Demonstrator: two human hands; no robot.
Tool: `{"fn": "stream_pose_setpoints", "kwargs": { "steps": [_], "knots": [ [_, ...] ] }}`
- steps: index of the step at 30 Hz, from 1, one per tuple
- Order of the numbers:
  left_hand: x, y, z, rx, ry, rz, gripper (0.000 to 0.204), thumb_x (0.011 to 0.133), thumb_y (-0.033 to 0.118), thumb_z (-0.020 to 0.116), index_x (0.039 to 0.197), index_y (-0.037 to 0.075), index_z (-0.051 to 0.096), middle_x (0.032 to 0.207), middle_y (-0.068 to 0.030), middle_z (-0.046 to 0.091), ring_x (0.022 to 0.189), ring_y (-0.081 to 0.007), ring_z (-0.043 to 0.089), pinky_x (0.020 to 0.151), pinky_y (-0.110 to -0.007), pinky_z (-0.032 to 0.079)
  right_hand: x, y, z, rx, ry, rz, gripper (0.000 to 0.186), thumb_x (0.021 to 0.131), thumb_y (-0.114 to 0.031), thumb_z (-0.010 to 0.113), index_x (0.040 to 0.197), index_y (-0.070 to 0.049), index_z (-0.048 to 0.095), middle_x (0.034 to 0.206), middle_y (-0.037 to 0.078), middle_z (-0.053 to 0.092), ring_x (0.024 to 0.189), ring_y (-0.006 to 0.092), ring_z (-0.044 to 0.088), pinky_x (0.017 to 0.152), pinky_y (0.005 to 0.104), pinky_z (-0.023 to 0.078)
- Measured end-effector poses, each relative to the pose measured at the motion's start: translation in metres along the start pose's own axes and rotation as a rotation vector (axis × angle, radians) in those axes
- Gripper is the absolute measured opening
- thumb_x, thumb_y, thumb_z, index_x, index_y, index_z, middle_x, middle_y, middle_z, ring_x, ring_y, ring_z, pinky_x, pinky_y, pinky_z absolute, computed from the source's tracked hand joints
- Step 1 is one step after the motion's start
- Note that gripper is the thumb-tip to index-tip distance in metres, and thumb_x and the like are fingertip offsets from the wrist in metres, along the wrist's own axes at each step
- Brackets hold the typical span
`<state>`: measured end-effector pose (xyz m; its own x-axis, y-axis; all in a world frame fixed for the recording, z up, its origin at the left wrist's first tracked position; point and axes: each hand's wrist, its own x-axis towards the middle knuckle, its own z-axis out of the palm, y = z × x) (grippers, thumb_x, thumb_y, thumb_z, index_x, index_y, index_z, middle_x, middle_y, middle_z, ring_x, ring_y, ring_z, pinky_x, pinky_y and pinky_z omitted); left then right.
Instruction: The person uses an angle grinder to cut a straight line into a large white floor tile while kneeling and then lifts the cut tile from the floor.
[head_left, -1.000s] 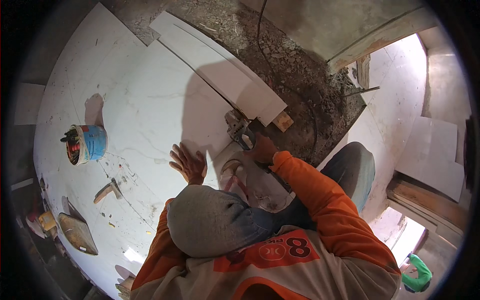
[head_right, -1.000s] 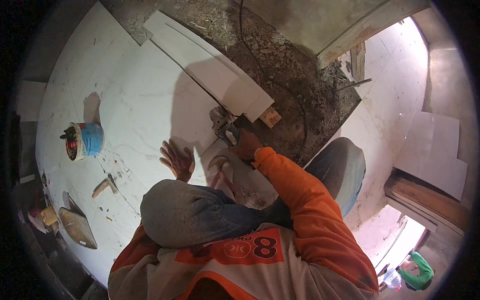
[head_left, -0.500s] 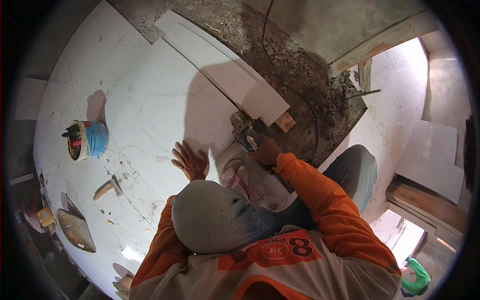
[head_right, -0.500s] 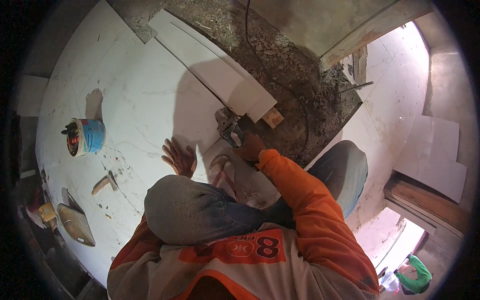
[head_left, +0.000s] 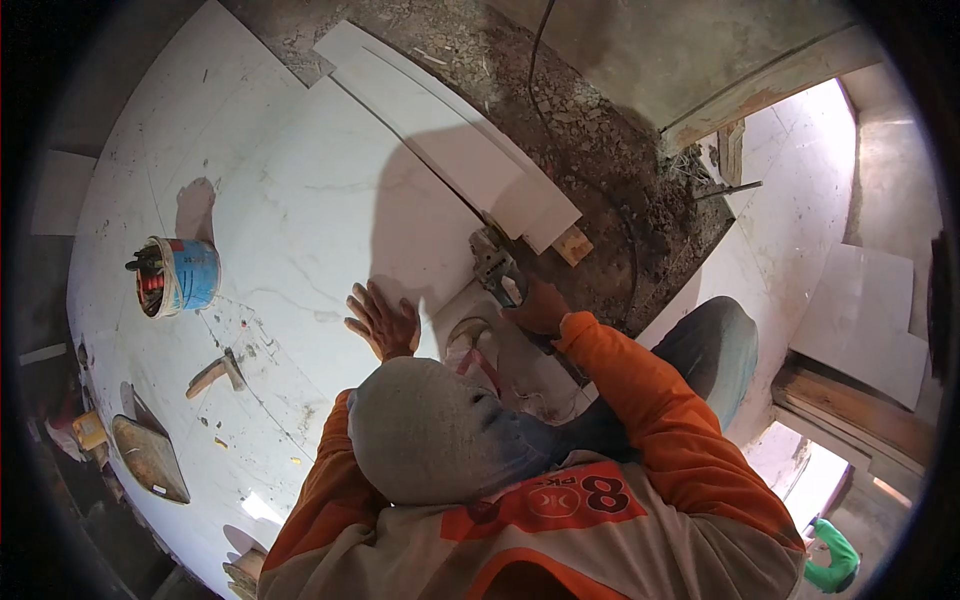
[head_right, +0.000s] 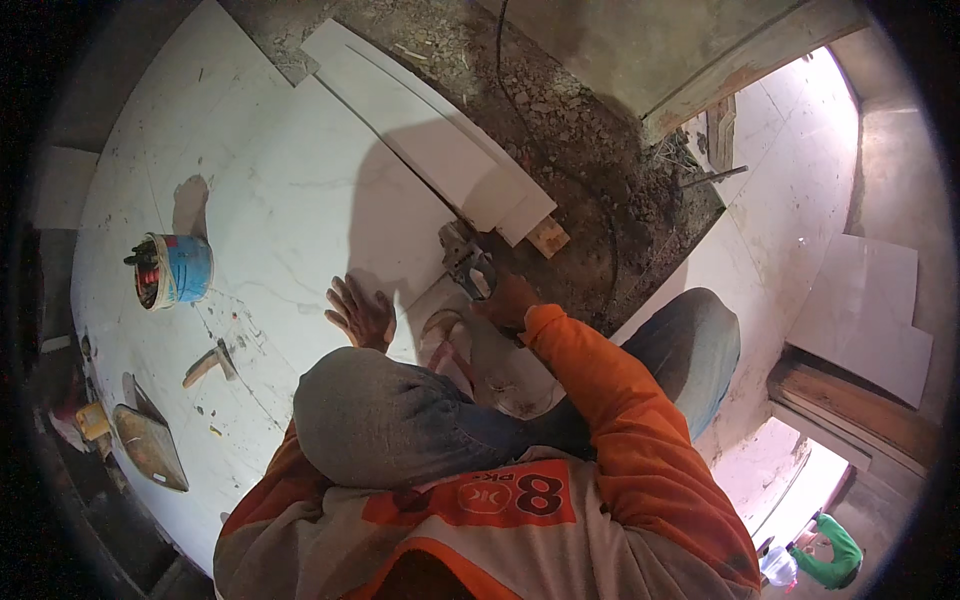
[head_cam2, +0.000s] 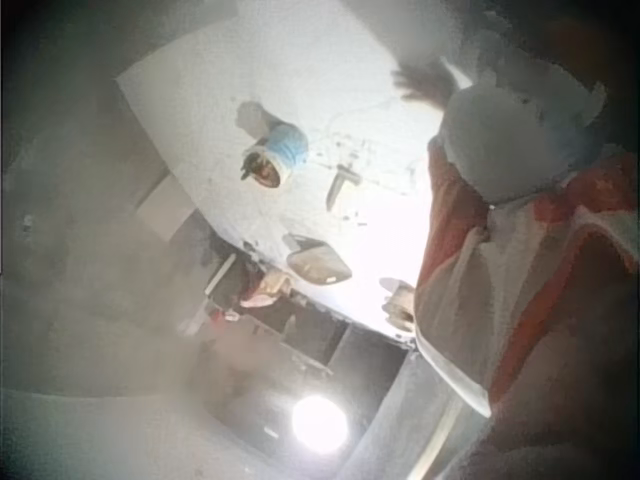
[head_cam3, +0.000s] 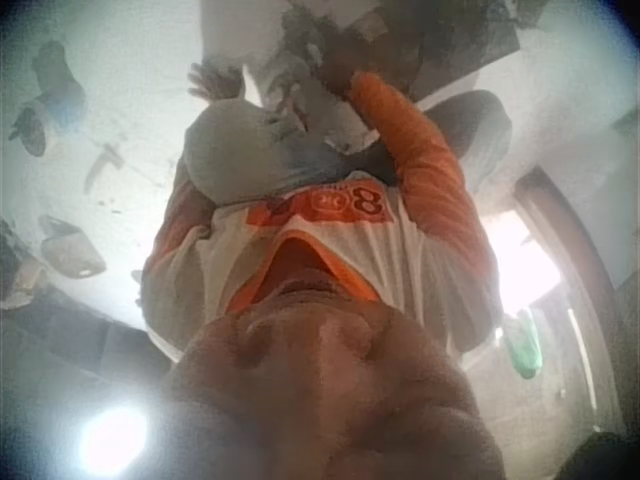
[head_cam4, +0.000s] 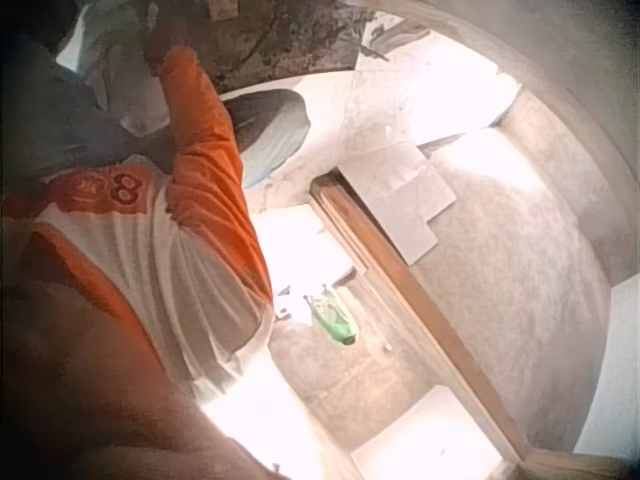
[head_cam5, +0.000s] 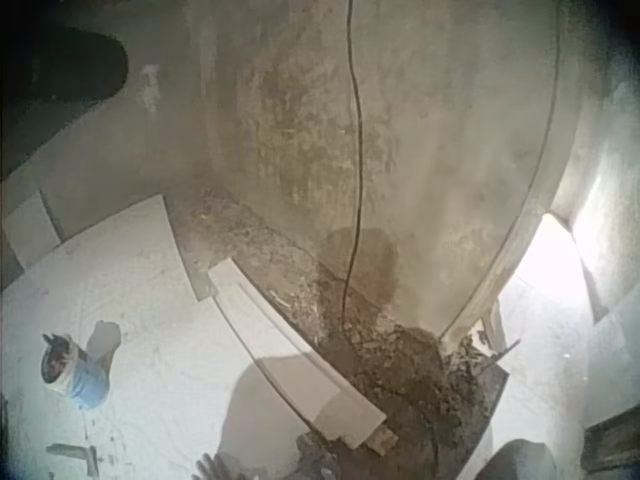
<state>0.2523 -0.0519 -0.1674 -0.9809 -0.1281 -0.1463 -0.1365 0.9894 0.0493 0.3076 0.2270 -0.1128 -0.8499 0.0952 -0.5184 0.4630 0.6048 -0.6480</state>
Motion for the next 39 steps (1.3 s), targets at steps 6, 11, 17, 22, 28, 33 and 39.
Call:
{"fn": "stream_pose_setpoints", "kwargs": {
  "steps": [6,11,17,22,28,33,39],
  "knots": [
    [-0.003,0.006,0.000,0.035,-0.055,-0.012,0.078,0.088,0.045,0.045,0.151,0.006,0.019,0.158,-0.0148,0.012,0.145,-0.0381,0.004,0.114,-0.060,0.003,0.005,0.004,-0.003,-0.050,-0.067,0.093,0.081,0.064,-0.043,0.080,0.122,0.005,0.051,0.110,0.027,0.063,0.103,0.0393,0.063,0.090,0.0428,0.049],
    [-0.006,0.005,-0.002,0.031,-0.028,0.012,0.077,0.090,0.044,0.044,0.151,0.005,0.018,0.159,-0.0144,0.009,0.146,-0.0372,0.001,0.114,-0.060,0.001,0.011,0.009,0.006,-0.031,-0.028,0.027,0.079,0.065,-0.041,0.078,0.122,0.005,0.051,0.108,0.027,0.064,0.098,0.0406,0.064,0.089,0.0440,0.049],
    [-0.006,0.007,0.002,0.016,-0.018,0.009,0.076,0.091,0.043,0.043,0.151,0.005,0.018,0.158,-0.0166,0.010,0.146,-0.0381,0.002,0.114,-0.060,0.002,0.006,0.013,0.004,-0.038,-0.035,0.026,0.078,0.065,-0.039,0.078,0.122,0.005,0.050,0.106,0.028,0.064,0.098,0.0398,0.064,0.088,0.0430,0.050],
    [-0.005,0.008,0.003,0.026,-0.005,0.033,0.075,0.091,0.044,0.043,0.150,0.004,0.020,0.158,-0.0180,0.012,0.145,-0.0393,0.006,0.113,-0.061,0.004,0.005,-0.018,-0.025,0.054,-0.043,0.008,0.075,0.065,-0.038,0.077,0.121,0.006,0.052,0.104,0.029,0.063,0.098,0.0402,0.064,0.087,0.0435,0.050],
    [-0.011,-0.007,0.013,-0.383,0.188,0.156,0.066,0.086,0.032,0.061,0.141,0.005,0.038,0.147,-0.0179,0.038,0.139,-0.0347,0.029,0.113,-0.053,0.018,-0.008,-0.077,-0.067,0.177,0.096,-0.187,0.070,0.068,-0.031,0.080,0.120,0.006,0.052,0.100,0.021,0.066,0.093,0.0312,0.065,0.082,0.0385,0.051],
    [-0.046,0.126,-0.126,-1.255,-0.482,0.602,0.068,0.087,0.020,0.063,0.144,0.001,0.030,0.126,-0.0213,0.058,0.117,-0.0341,0.056,0.100,-0.042,0.043,-0.038,-0.051,-0.105,0.276,0.197,-0.153,0.064,0.069,-0.029,0.080,0.117,0.006,0.054,0.104,0.019,0.066,0.094,0.0279,0.065,0.085,0.0384,0.049],
    [-0.059,0.147,-0.097,-1.115,-0.415,0.949,0.090,0.091,0.031,0.057,0.149,-0.003,-0.003,0.142,-0.0320,0.035,0.129,-0.0401,0.043,0.103,-0.046,0.038,-0.071,-0.066,-0.090,0.522,0.109,-0.074,0.045,0.076,-0.013,0.074,0.115,0.003,0.057,0.105,0.012,0.067,0.094,0.0178,0.064,0.084,0.0325,0.050]
  ]
}}
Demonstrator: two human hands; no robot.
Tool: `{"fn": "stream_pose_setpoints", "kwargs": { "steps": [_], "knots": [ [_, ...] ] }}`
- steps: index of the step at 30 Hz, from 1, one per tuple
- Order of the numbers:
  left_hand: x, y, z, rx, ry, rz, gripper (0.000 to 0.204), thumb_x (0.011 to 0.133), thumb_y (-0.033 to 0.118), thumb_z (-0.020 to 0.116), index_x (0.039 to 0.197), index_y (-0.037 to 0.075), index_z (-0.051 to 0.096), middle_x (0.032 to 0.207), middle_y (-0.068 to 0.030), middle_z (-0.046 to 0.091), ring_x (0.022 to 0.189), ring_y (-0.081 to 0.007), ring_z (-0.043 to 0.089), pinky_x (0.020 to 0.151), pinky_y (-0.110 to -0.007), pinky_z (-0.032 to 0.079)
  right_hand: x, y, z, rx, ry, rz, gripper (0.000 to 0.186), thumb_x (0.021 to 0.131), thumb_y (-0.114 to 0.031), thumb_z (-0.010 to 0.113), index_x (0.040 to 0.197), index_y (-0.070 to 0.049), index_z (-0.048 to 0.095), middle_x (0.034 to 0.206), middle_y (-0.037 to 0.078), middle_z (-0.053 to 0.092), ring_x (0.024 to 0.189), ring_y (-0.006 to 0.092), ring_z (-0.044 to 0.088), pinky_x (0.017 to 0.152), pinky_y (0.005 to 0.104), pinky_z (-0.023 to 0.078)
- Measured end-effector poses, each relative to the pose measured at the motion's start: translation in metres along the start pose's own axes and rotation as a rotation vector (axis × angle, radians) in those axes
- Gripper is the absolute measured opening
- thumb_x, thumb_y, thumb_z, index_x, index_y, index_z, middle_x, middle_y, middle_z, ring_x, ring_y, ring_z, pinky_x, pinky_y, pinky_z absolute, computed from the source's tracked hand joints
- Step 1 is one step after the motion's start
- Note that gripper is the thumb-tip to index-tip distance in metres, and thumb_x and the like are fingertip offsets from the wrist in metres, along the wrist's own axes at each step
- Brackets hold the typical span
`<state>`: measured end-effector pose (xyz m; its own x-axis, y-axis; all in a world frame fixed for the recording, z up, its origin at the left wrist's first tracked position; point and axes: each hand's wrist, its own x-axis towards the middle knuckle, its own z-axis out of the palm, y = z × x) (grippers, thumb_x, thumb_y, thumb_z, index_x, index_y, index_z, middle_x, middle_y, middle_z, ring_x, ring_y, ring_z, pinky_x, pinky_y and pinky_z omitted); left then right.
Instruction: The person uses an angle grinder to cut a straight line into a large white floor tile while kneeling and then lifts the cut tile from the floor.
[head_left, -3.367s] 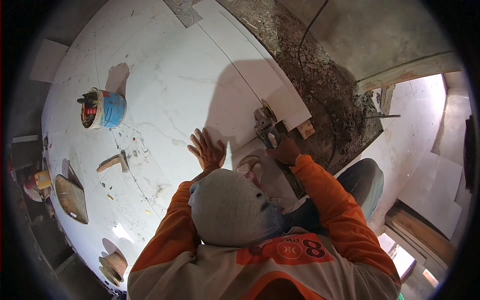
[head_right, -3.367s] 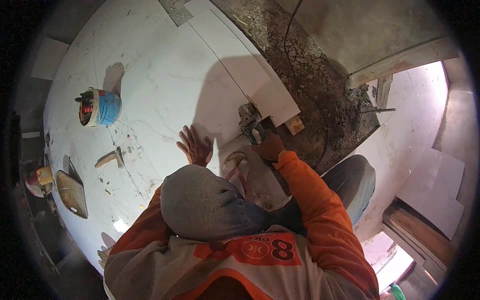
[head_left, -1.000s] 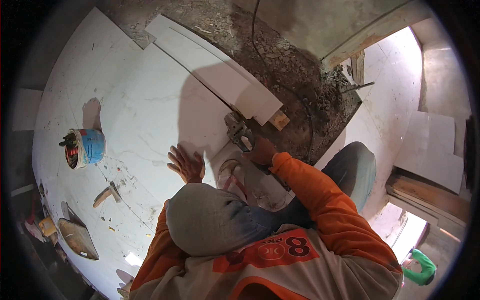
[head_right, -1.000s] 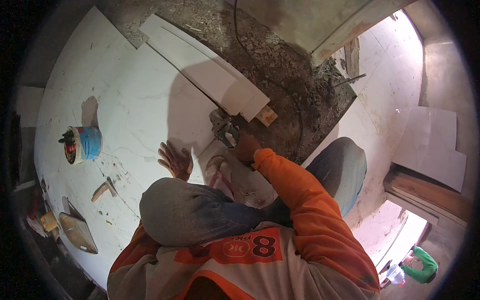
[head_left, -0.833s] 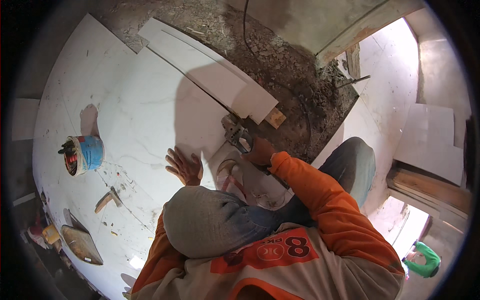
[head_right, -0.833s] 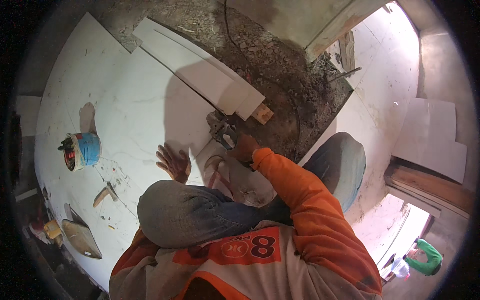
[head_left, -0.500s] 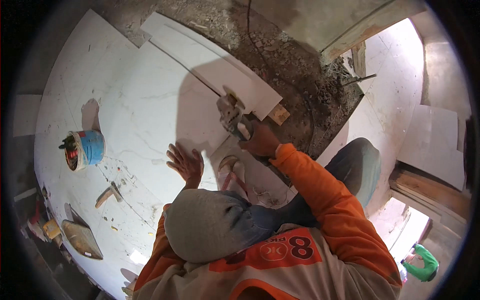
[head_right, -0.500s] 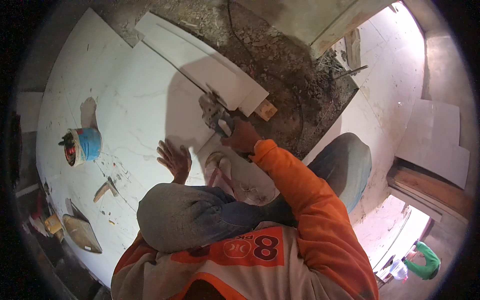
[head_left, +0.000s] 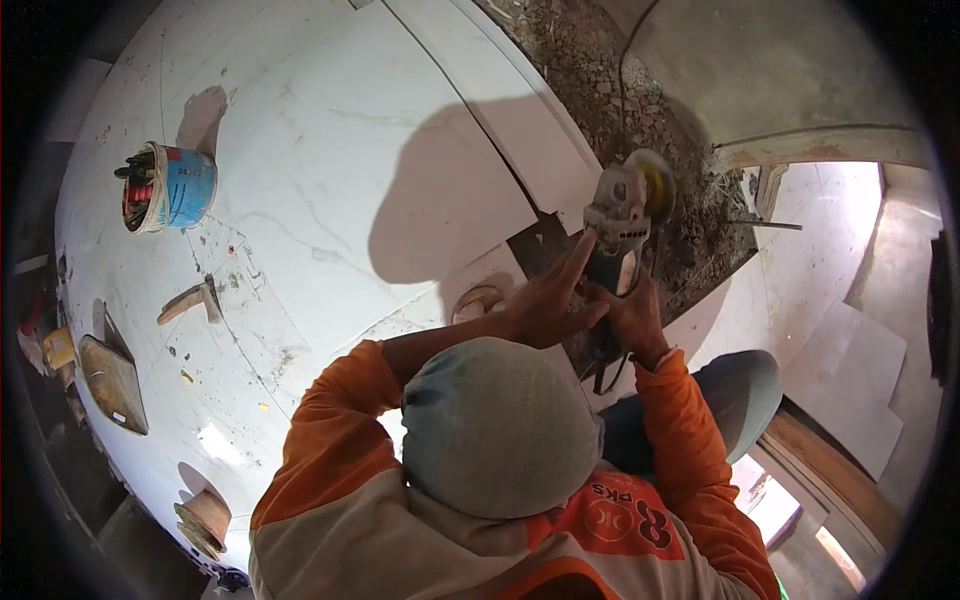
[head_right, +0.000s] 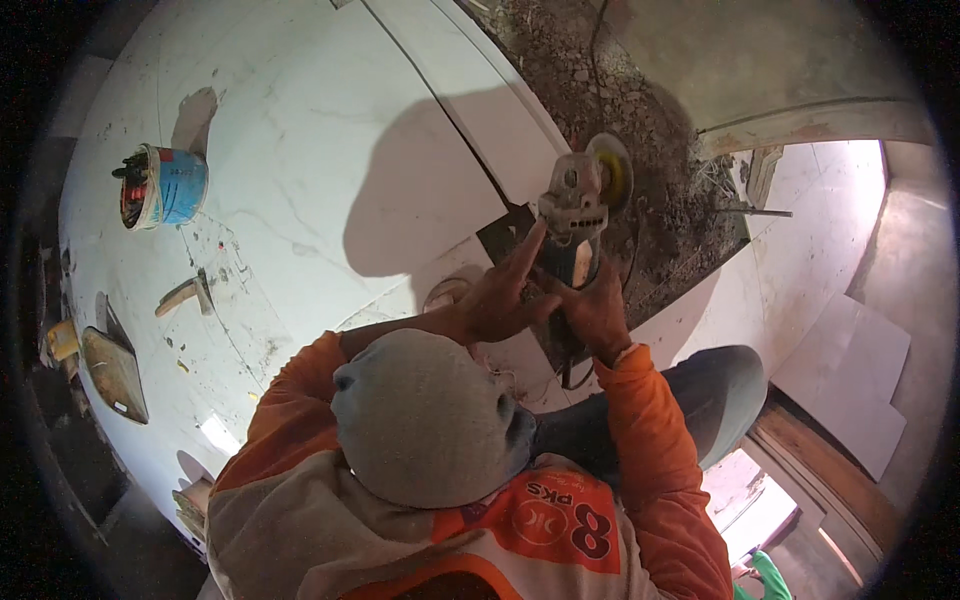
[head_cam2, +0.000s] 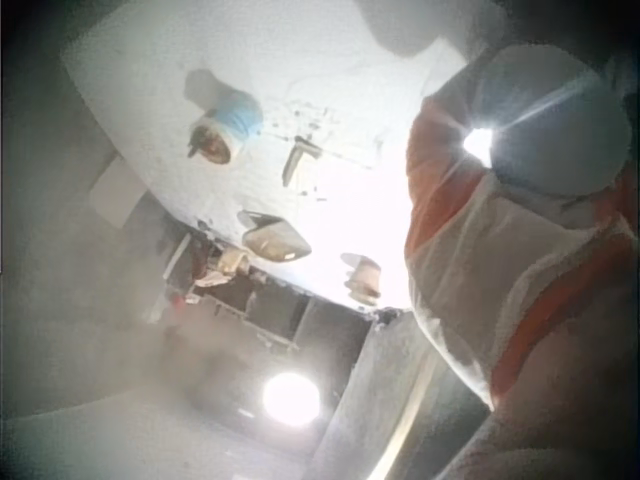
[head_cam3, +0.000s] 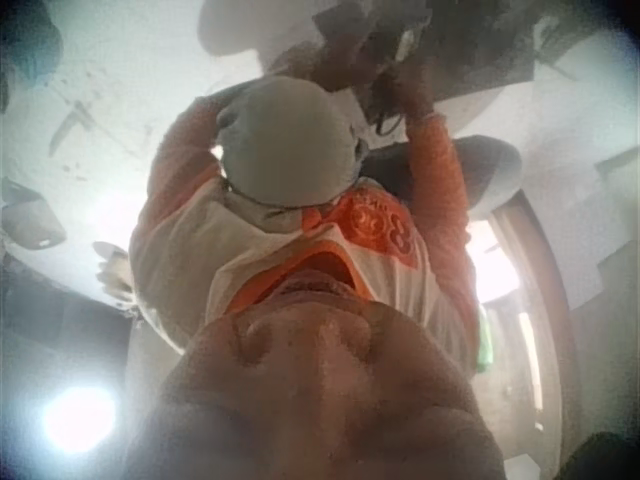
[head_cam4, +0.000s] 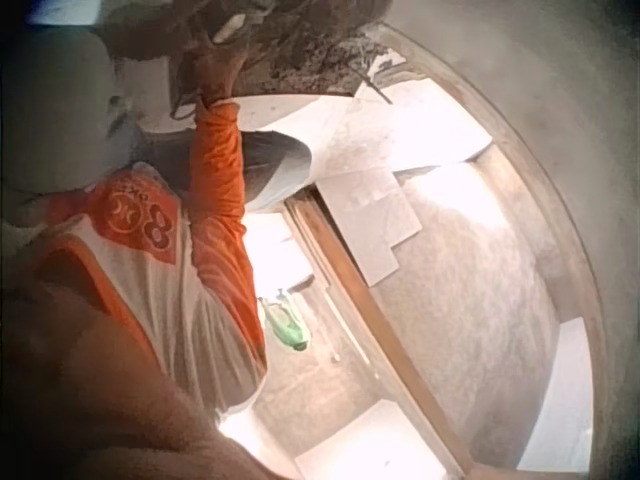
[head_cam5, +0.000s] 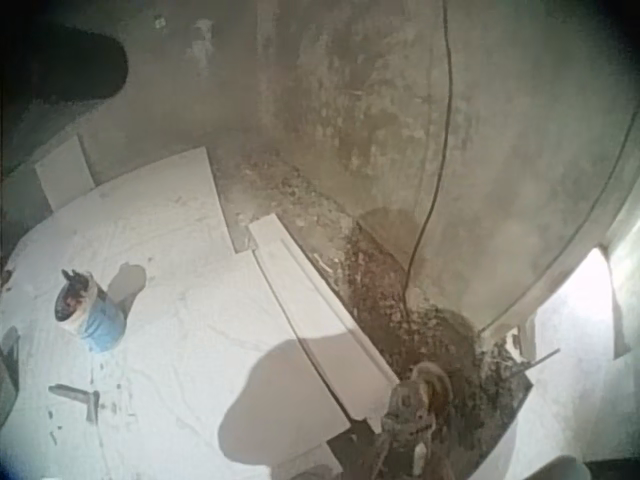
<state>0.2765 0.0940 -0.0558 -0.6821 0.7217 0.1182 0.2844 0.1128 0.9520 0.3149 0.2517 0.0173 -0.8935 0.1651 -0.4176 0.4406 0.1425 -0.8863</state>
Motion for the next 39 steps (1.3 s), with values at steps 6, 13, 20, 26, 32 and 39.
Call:
{"fn": "stream_pose_setpoints", "kwargs": {
  "steps": [6,13,20,26,32,39],
  "knots": [
    [0.002,-0.010,0.019,-0.095,-0.010,-0.074,0.087,0.095,0.037,0.052,0.149,-0.005,0.000,0.144,-0.0332,0.029,0.129,-0.0440,0.040,0.103,-0.047,0.037,-0.001,0.028,-0.003,-0.014,0.043,0.062,0.041,0.079,-0.008,0.071,0.116,0.001,0.057,0.108,0.010,0.066,0.094,0.0168,0.063,0.082,0.0313,0.051],
    [0.002,-0.017,0.024,-0.193,-0.056,-0.137,0.078,0.097,0.034,0.050,0.150,-0.005,0.007,0.141,-0.0317,0.033,0.120,-0.0405,0.048,0.101,-0.045,0.039,0.008,0.050,0.000,-0.072,0.195,-0.018,0.052,0.078,-0.017,0.075,0.120,0.003,0.052,0.109,0.014,0.065,0.095,0.0230,0.064,0.082,0.0355,0.051],
    [-0.030,-0.054,0.016,-0.115,-0.043,-0.386,0.064,0.092,0.029,0.055,0.145,0.003,0.032,0.130,-0.0271,0.052,0.120,-0.0359,0.054,0.098,-0.039,0.044,0.025,0.048,-0.010,-0.505,0.454,0.116,0.065,0.071,-0.039,0.079,0.110,0.005,0.051,0.103,0.025,0.063,0.096,0.0362,0.065,0.082,0.0421,0.051],
    [-0.071,-0.034,-0.006,-0.115,0.313,-0.693,0.046,0.090,0.020,0.059,0.130,0.000,0.052,0.104,-0.0155,0.068,0.093,-0.0254,0.066,0.083,-0.035,0.052,0.076,0.089,-0.067,-0.750,0.680,0.318,0.069,0.070,-0.045,0.078,0.112,0.003,0.049,0.111,0.022,0.058,0.106,0.0383,0.059,0.086,0.0452,0.049],
    [-0.118,-0.066,-0.040,-0.036,0.523,-0.534,0.037,0.090,0.010,0.056,0.126,0.000,0.055,0.096,-0.0132,0.069,0.087,-0.0208,0.067,0.077,-0.035,0.055,0.146,0.134,-0.115,-0.873,0.719,0.350,0.077,0.067,-0.048,0.077,0.117,0.001,0.046,0.119,0.022,0.053,0.114,0.0380,0.054,0.093,0.0452,0.046],
    [-0.180,-0.079,-0.064,0.102,0.658,-0.703,0.035,0.092,0.010,0.052,0.125,0.000,0.055,0.098,-0.0154,0.069,0.086,-0.0208,0.068,0.074,-0.034,0.056,0.199,0.160,-0.104,-0.963,0.767,0.419,0.079,0.070,-0.050,0.075,0.125,-0.003,0.042,0.127,0.018,0.049,0.119,0.0366,0.051,0.093,0.0485,0.046]
  ]
}}
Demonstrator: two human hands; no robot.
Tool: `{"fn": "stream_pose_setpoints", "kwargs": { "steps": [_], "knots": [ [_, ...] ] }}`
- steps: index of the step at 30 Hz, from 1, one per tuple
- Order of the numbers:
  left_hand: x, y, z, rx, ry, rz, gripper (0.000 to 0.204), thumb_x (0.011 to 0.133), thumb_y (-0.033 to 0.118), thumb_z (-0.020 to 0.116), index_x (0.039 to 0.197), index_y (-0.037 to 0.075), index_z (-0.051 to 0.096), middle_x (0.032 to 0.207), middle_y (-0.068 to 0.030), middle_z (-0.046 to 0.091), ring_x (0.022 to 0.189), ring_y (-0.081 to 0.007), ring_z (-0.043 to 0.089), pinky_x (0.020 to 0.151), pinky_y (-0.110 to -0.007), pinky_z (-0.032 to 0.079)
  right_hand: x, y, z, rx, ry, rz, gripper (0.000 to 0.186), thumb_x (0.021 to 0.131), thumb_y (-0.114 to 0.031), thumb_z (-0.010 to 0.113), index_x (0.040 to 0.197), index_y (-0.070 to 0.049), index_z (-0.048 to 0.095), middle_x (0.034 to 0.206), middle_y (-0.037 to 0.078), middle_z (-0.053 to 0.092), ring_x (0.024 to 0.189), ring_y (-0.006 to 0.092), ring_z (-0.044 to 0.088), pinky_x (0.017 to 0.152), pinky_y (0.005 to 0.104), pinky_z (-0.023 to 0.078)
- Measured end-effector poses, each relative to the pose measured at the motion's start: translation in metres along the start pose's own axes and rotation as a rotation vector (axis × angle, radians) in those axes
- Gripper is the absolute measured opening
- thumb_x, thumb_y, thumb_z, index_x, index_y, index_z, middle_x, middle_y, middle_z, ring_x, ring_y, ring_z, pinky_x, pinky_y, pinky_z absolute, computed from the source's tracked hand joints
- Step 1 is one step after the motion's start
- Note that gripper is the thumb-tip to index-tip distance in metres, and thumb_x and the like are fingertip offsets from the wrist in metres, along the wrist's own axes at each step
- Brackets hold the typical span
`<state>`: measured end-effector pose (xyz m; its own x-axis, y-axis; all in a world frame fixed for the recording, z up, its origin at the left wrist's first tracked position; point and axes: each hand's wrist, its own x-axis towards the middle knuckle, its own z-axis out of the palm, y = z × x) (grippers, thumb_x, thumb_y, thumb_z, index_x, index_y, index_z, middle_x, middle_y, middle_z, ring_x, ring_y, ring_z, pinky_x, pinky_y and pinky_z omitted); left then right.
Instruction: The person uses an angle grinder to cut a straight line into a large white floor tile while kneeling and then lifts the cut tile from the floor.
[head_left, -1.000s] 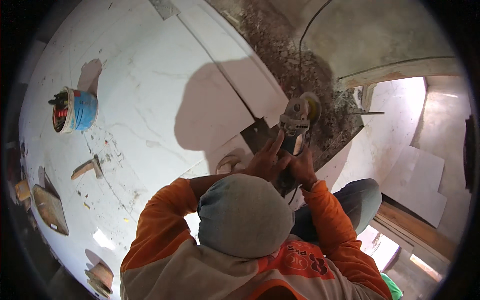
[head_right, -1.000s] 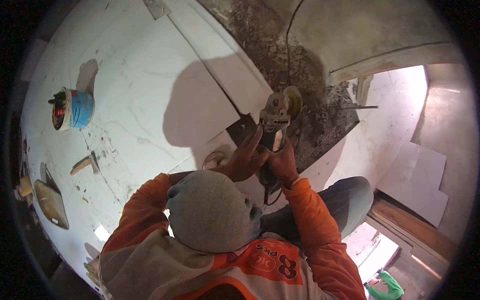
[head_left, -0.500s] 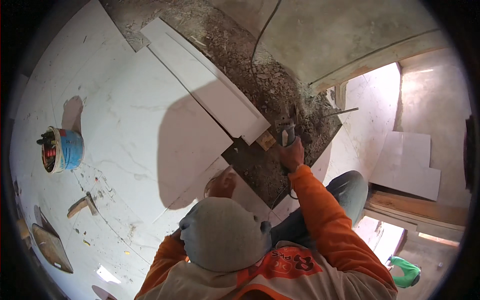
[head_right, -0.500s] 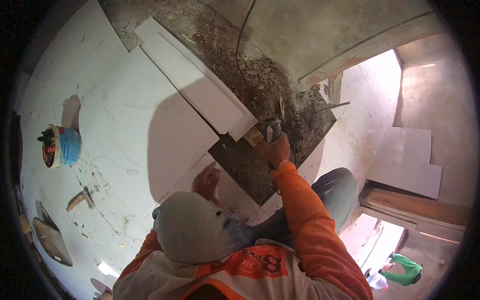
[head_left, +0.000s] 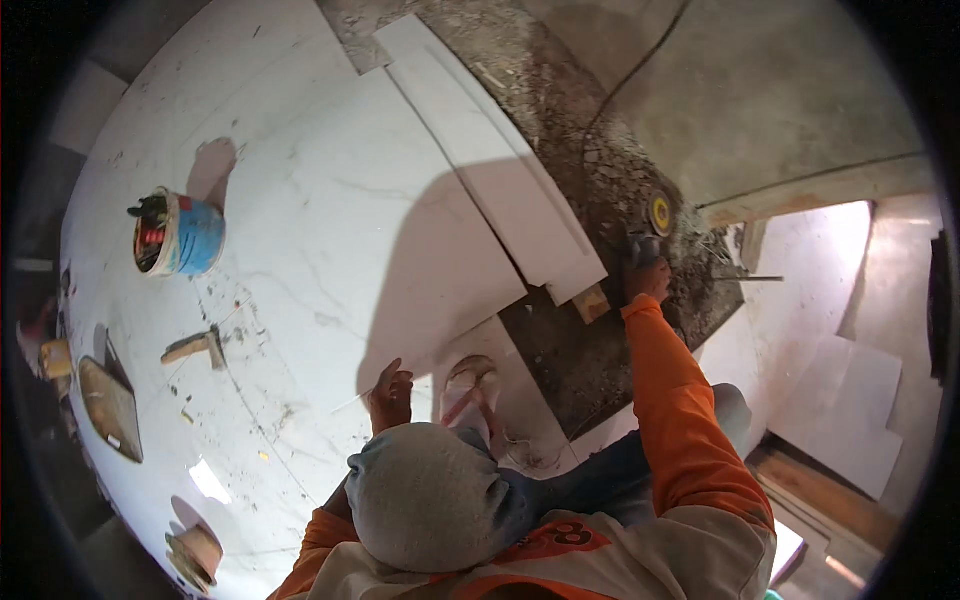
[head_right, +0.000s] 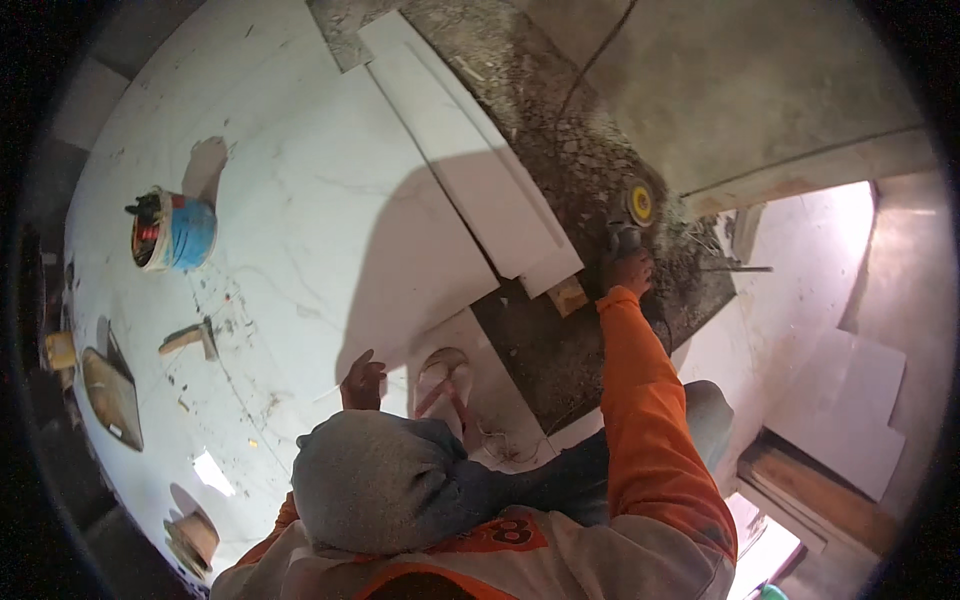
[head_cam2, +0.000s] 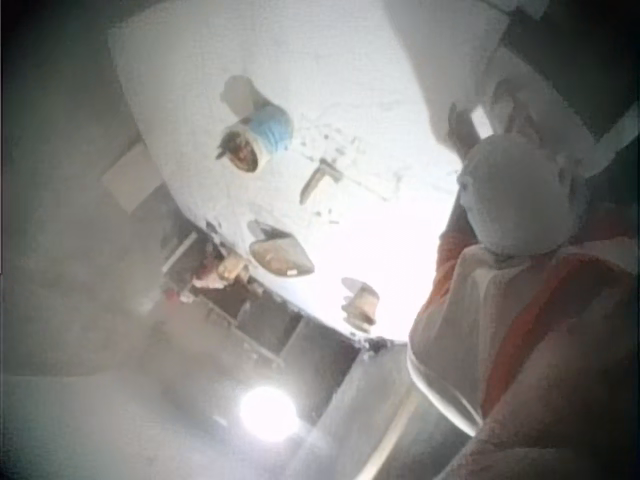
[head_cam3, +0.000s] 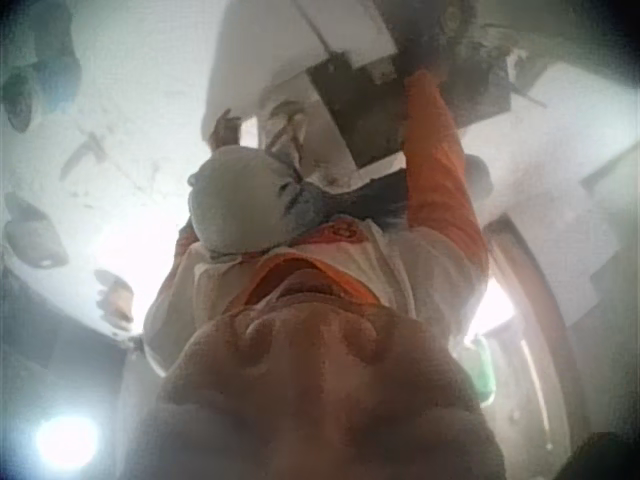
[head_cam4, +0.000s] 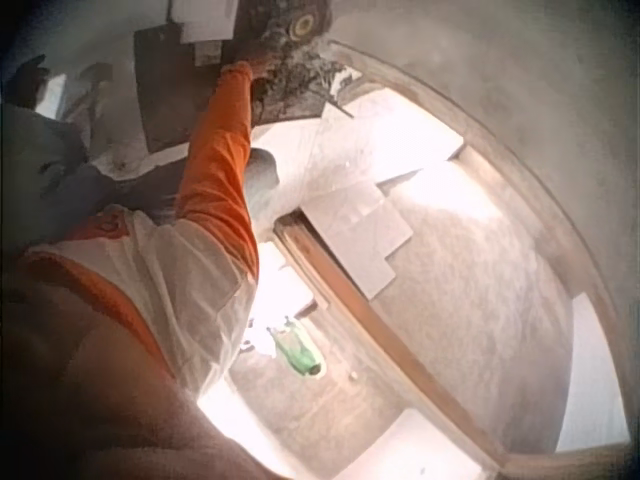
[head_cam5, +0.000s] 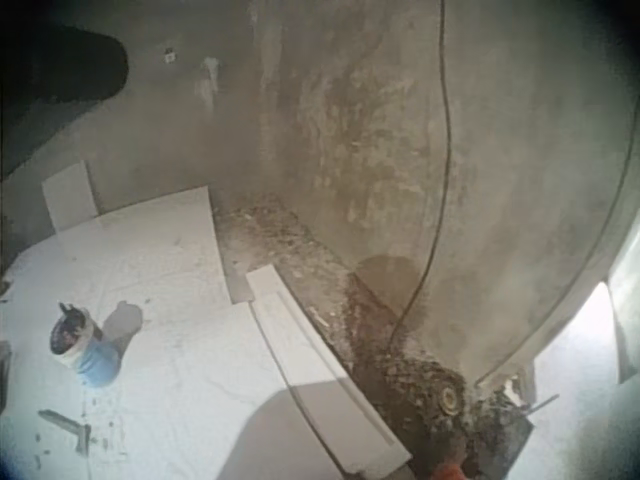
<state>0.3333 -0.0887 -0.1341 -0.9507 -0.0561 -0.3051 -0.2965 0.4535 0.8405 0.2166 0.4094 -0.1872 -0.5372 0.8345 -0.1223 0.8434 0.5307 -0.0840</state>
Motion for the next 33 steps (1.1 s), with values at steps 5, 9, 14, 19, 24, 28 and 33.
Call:
{"fn": "stream_pose_setpoints", "kwargs": {
  "steps": [5,9,14,19,24,28,33],
  "knots": [
    [-0.019,-0.017,-0.027,-0.393,0.156,-0.720,0.041,0.096,0.025,0.048,0.125,-0.002,0.054,0.103,-0.0161,0.068,0.086,-0.0262,0.068,0.073,-0.038,0.056,-0.007,-0.007,0.001,-0.052,0.059,-0.007,0.082,0.072,-0.052,0.074,0.129,-0.006,0.038,0.131,0.018,0.045,0.122,0.0385,0.047,0.092,0.0539,0.045],
    [-0.029,-0.046,-0.021,-0.731,0.179,-0.879,0.046,0.096,0.030,0.043,0.127,-0.003,0.050,0.118,-0.0175,0.062,0.103,-0.0288,0.063,0.082,-0.042,0.054,-0.005,-0.007,-0.010,0.015,-0.045,-0.026,0.084,0.073,-0.051,0.073,0.132,-0.004,0.037,0.133,0.020,0.043,0.123,0.0403,0.045,0.094,0.0539,0.044],
    [-0.018,-0.026,-0.010,-0.922,0.281,-0.886,0.050,0.095,0.031,0.043,0.132,-0.002,0.044,0.127,-0.0162,0.056,0.115,-0.0293,0.056,0.094,-0.046,0.047,0.011,0.018,-0.016,0.191,-0.125,-0.079,0.095,0.071,-0.054,0.073,0.138,0.002,0.033,0.137,0.027,0.040,0.127,0.0436,0.041,0.100,0.0529,0.041],
    [-0.016,-0.029,-0.024,-1.069,0.316,-0.822,0.054,0.094,0.035,0.043,0.134,0.000,0.042,0.128,-0.0130,0.055,0.117,-0.0264,0.054,0.100,-0.046,0.040,-0.007,0.001,-0.029,0.138,-0.090,-0.097,0.093,0.071,-0.057,0.071,0.134,0.003,0.038,0.134,0.028,0.043,0.124,0.0455,0.043,0.102,0.0512,0.039],
    [-0.014,-0.055,-0.017,-1.135,0.287,-0.819,0.046,0.092,0.037,0.044,0.125,0.006,0.050,0.121,-0.0110,0.058,0.112,-0.0251,0.055,0.096,-0.045,0.042,-0.050,-0.020,-0.022,0.186,0.367,-0.248,0.067,0.084,-0.049,0.061,0.126,0.002,0.048,0.122,0.026,0.051,0.109,0.0431,0.052,0.091,0.0528,0.043],
    [-0.019,-0.049,-0.026,-0.848,0.449,-0.848,0.034,0.091,0.031,0.047,0.110,0.005,0.055,0.102,-0.0106,0.063,0.091,-0.0248,0.061,0.077,-0.043,0.051,-0.128,-0.045,0.044,0.363,-0.205,-0.257,0.046,0.087,-0.046,0.060,0.113,-0.007,0.059,0.095,0.013,0.060,0.088,0.0311,0.060,0.073,0.0498,0.049],
    [-0.029,-0.096,-0.066,-0.384,0.825,-0.599,0.019,0.089,0.018,0.050,0.092,0.001,0.057,0.070,-0.0083,0.061,0.072,-0.0251,0.061,0.064,-0.040,0.050,-0.174,-0.104,0.067,0.762,-0.847,0.358,0.037,0.089,-0.048,0.060,0.093,-0.012,0.065,0.069,0.002,0.054,0.060,0.0158,0.055,0.052,0.0369,0.046]
  ]
}}
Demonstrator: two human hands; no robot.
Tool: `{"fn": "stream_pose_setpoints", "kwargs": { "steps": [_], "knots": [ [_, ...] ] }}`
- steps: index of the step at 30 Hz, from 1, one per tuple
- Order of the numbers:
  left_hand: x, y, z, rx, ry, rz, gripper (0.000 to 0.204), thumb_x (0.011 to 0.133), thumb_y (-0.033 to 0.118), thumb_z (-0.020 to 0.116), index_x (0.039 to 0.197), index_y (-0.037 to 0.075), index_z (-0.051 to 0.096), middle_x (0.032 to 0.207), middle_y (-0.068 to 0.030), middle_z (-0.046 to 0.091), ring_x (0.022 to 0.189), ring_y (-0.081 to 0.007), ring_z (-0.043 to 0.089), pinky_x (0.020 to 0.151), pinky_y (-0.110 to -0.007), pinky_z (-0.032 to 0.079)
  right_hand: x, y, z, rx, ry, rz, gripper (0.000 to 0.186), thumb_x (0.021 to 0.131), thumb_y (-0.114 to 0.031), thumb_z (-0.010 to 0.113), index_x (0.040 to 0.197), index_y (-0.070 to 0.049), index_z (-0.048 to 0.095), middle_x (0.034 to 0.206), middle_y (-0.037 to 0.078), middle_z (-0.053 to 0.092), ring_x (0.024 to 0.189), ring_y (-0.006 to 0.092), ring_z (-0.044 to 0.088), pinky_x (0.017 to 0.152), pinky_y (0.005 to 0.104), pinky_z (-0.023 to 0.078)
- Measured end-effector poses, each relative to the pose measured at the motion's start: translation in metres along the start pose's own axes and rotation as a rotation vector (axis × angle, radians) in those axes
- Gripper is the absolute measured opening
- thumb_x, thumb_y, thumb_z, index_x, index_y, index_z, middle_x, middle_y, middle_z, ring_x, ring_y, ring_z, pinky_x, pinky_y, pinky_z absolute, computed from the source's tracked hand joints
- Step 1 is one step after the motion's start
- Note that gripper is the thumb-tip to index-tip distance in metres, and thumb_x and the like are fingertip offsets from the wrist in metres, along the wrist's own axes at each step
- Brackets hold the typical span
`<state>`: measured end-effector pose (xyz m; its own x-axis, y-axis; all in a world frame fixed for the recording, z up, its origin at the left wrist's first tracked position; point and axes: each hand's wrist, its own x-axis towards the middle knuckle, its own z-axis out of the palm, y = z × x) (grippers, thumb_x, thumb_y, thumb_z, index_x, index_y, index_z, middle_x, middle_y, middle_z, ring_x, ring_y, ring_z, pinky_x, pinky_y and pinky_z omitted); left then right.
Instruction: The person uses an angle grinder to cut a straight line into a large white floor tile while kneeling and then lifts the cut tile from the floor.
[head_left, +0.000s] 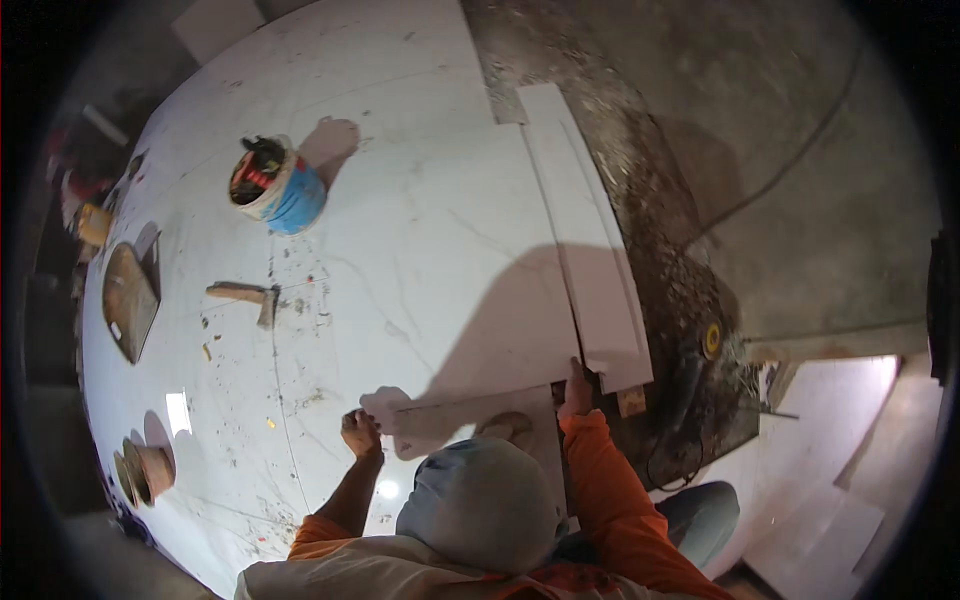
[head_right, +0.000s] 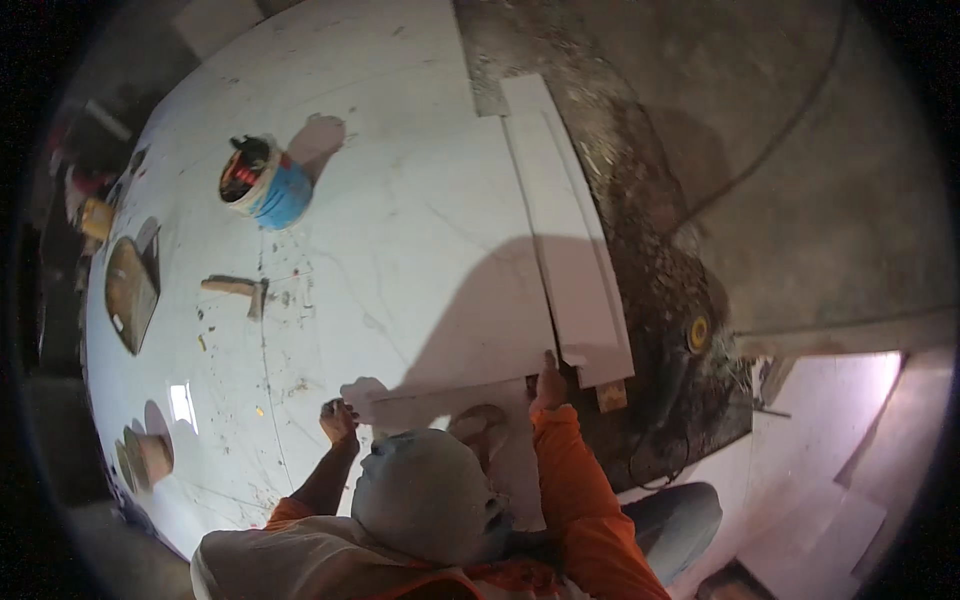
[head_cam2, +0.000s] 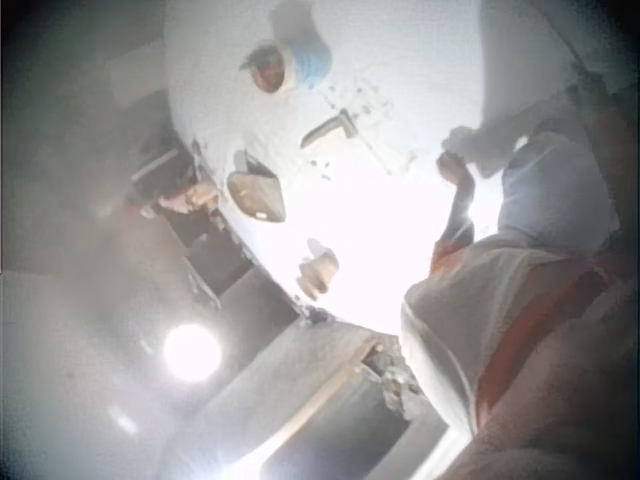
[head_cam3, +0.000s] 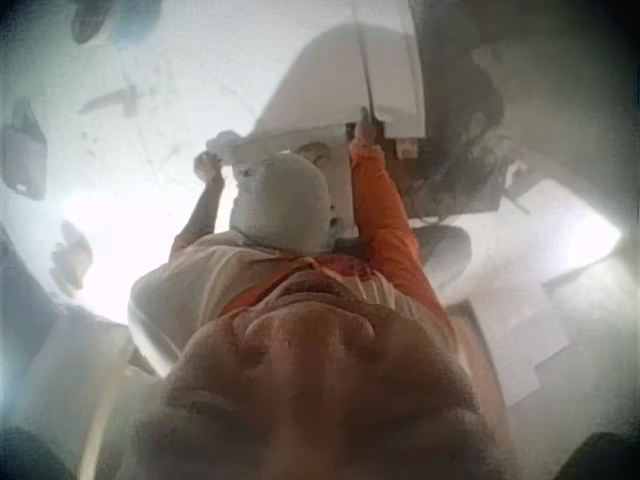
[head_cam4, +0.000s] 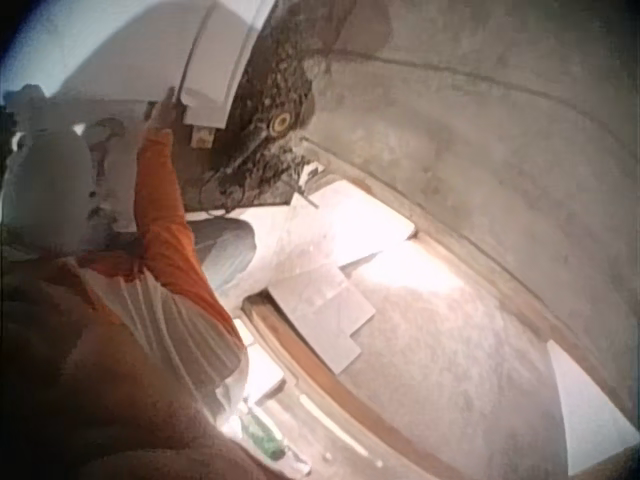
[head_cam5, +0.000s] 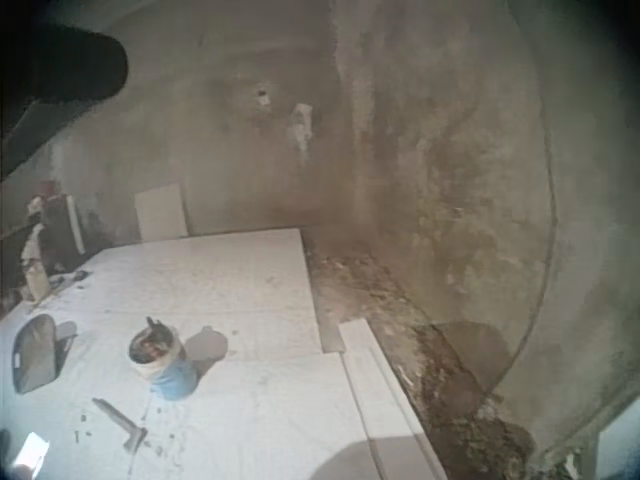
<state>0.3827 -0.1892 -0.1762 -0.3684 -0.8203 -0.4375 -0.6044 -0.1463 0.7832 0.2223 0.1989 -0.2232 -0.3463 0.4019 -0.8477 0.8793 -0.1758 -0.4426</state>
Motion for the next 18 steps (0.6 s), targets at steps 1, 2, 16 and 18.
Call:
{"fn": "stream_pose_setpoints", "kwargs": {
  "steps": [1,2,16,18],
  "knots": [
    [0.032,-0.021,-0.033,0.090,0.102,0.192,0.020,0.089,0.018,0.052,0.090,0.000,0.057,0.071,-0.0101,0.061,0.071,-0.0270,0.061,0.066,-0.040,0.050,-0.043,-0.005,0.020,0.344,-0.170,0.023,0.036,0.087,-0.048,0.064,0.086,-0.013,0.064,0.064,0.000,0.053,0.052,0.0147,0.049,0.047,0.0328,0.040],
    [0.049,-0.031,-0.043,0.176,0.163,0.383,0.021,0.089,0.018,0.053,0.089,-0.002,0.058,0.073,-0.0119,0.060,0.071,-0.0290,0.061,0.068,-0.040,0.050,-0.039,-0.004,0.024,0.313,-0.197,0.021,0.036,0.087,-0.048,0.064,0.086,-0.013,0.064,0.064,0.000,0.053,0.052,0.0147,0.049,0.047,0.0328,0.040],
    [0.175,0.097,-0.001,0.169,-0.496,0.665,0.047,0.095,0.042,0.052,0.111,-0.002,0.057,0.090,-0.0113,0.060,0.078,-0.0194,0.060,0.068,-0.036,0.050,-0.101,-0.050,-0.028,0.388,-0.284,-0.237,0.036,0.090,-0.045,0.057,0.106,-0.013,0.055,0.081,0.004,0.057,0.060,0.0164,0.052,0.051,0.0323,0.040],
    [0.247,0.089,-0.010,0.013,-0.622,0.502,0.050,0.094,0.051,0.048,0.109,0.004,0.060,0.088,-0.0084,0.059,0.073,-0.0180,0.058,0.064,-0.038,0.051,-0.110,-0.057,-0.032,0.335,-0.393,-0.312,0.036,0.091,-0.044,0.056,0.107,-0.012,0.055,0.081,0.004,0.058,0.062,0.0168,0.053,0.052,0.0335,0.041]
  ]
}}
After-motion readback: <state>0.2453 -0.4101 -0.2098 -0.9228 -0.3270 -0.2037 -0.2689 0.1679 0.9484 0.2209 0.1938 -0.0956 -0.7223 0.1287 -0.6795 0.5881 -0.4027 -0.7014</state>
